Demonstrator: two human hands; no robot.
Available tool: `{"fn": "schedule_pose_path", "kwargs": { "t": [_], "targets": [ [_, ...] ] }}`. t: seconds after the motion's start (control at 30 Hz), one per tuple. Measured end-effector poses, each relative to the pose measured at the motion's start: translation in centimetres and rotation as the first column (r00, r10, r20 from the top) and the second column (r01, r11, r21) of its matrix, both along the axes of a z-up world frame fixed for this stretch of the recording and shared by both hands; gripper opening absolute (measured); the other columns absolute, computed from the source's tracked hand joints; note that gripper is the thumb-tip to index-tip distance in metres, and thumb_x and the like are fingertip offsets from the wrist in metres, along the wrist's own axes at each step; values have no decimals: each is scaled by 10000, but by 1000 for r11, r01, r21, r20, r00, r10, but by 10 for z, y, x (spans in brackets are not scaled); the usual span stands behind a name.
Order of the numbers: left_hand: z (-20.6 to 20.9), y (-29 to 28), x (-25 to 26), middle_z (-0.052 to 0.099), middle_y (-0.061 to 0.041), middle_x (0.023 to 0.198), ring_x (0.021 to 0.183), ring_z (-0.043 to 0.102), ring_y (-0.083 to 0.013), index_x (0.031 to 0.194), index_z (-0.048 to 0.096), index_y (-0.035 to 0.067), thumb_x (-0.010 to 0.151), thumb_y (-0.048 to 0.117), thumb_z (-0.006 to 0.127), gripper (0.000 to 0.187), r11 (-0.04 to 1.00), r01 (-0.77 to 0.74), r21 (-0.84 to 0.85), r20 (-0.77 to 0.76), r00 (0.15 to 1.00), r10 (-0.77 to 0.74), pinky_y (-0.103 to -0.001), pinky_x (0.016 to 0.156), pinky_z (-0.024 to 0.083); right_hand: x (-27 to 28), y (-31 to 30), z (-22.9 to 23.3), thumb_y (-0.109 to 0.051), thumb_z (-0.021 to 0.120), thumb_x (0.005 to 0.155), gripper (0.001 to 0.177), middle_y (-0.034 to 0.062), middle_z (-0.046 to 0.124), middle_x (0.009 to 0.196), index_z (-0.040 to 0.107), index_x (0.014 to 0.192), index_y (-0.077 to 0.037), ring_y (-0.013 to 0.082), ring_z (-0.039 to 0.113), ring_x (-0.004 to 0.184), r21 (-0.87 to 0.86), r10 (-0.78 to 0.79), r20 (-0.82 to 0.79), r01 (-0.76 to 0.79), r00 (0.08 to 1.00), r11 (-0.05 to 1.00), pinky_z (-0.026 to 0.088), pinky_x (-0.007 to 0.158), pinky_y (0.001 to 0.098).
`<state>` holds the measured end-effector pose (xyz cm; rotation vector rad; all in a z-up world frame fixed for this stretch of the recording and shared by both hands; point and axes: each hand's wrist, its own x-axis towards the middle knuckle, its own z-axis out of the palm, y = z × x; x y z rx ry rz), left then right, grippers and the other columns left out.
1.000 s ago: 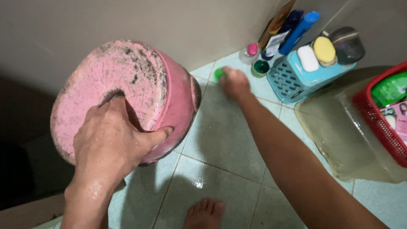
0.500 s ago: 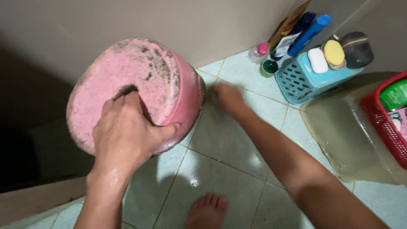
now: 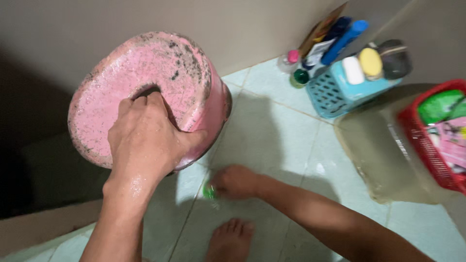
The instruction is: The person cleans a plastic container using a brush, rinses it under a tap, and then brushes the floor and a flip-flop.
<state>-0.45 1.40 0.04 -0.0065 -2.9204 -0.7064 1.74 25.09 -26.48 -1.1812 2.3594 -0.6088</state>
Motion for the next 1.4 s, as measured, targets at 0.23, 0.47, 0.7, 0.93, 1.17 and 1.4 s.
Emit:
{"fn": "schedule_pose_path", "kwargs": {
  "t": [0.23,0.47,0.7,0.93,1.17,1.4],
  "targets": [
    [-19,53,-24,696,-293,1043,1051,608,-447,1055,663,-134,698,555,854,799,989,145,27,-146,979,-140,-501,867,534,-116,127,30,-201,626,886,238,156,714,1081,724,1089,-125,388,676,982,-34,-575,-345,602,742,798,538,833,503],
    [-49,104,-67,704,-271,1019,1046,624,-429,1014,684,-103,635,437,834,677,961,276,-3,-48,960,-276,-479,848,567,-85,138,17,-214,707,801,322,153,719,1059,705,1104,-107,392,661,995,-51,-496,-351,512,794,857,522,858,512],
    [-91,146,-90,707,-266,984,1017,622,-448,986,693,-99,646,466,875,684,948,316,25,-161,938,-308,-490,818,567,69,122,36,-144,697,815,317,118,740,1080,736,1127,-100,323,702,995,-173,-267,-277,226,923,959,552,872,451],
    [-97,165,-103,693,-254,1071,1123,580,-426,1039,687,-84,570,487,909,771,945,326,-42,53,945,-323,-453,901,549,13,148,73,-211,748,809,262,135,702,951,738,1045,-97,352,667,926,-215,-503,-412,455,760,864,539,829,466],
    [-113,177,-110,675,-251,1156,1179,553,-428,1110,670,-84,590,485,912,808,927,370,-63,81,928,-365,-451,959,522,-19,161,56,-204,717,884,195,133,683,918,745,1054,-112,362,656,890,-214,-627,-400,597,669,773,529,777,471],
    [-133,188,-117,664,-254,1141,1154,567,-415,1126,653,-98,591,485,903,829,929,365,-67,78,930,-360,-434,933,540,93,150,50,-148,688,920,249,136,725,998,708,1142,-39,307,703,907,-273,-383,-267,311,884,910,554,829,415]
  ]
}}
